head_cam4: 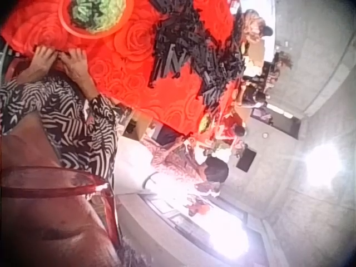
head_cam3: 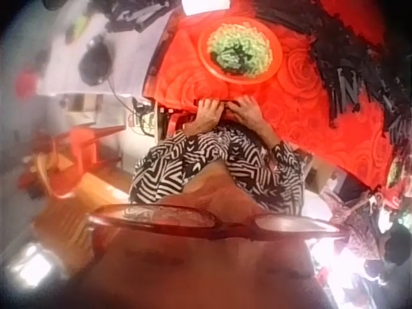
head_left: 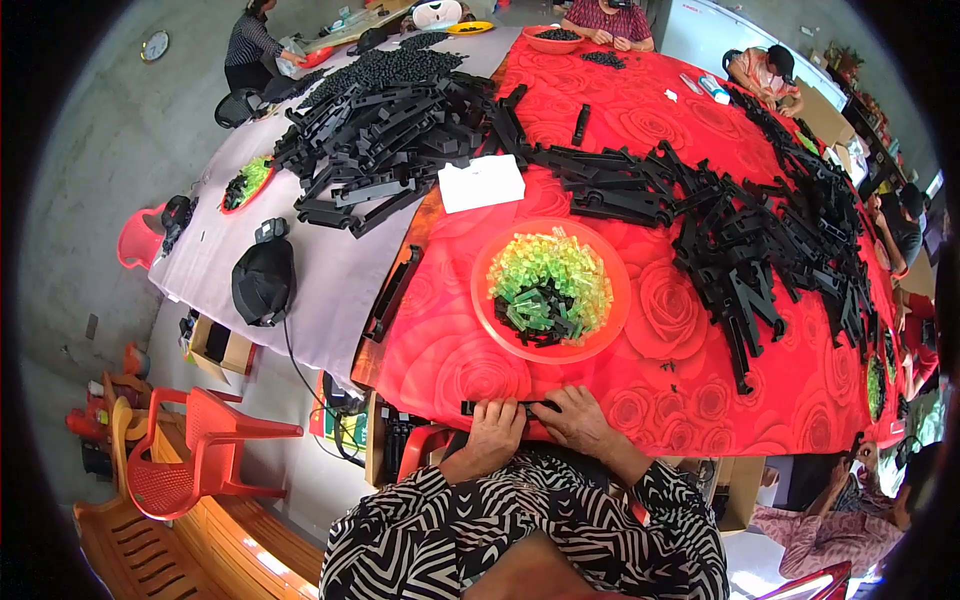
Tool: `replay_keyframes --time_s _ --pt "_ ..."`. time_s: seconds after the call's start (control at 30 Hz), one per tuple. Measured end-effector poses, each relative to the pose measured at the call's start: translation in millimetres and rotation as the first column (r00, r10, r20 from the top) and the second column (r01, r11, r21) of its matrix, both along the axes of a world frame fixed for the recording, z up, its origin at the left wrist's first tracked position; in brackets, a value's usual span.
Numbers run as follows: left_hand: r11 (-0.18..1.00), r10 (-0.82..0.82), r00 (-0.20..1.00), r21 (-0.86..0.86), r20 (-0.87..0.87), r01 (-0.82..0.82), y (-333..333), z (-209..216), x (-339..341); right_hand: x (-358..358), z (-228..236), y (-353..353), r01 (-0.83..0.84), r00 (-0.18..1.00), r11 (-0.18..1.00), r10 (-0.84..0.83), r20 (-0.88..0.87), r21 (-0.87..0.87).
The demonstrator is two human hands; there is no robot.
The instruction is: The person assembles plastic gun components by hand at a workspace table.
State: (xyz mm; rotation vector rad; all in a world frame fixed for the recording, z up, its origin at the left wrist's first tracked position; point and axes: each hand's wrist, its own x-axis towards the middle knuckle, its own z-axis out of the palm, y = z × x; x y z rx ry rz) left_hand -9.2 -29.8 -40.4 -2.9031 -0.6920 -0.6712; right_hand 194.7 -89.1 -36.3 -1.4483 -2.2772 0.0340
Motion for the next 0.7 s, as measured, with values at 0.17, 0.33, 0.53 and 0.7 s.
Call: replay_keyframes --time_s 0.17,0.33,0.53,0.7 --pt "0.998 -0.033 0.999 0.049 0.01 0.033 -1.9 -10.3 2.6 -8.2 2.3 0.3 0.031 0.999 0.998 -0.029 0.042 -0.053" --pt "0.999 0.016 0.998 0.047 0.064 -0.019 -6.4 -15.0 6.6 -11.8 0.9 4.3 0.022 1.0 0.997 -0.021 0.004 -0.069" --pt "0.998 0.054 0.994 0.033 0.1 -0.058 -5.8 -9.9 12.8 -10.7 -4.2 3.8 0.016 0.998 0.998 -0.019 -0.057 -0.063" --pt "0.998 0.014 0.987 -0.056 0.161 -0.005 0.7 -11.6 9.7 -11.0 3.7 4.5 -0.004 0.998 0.998 -0.001 -0.063 -0.069"
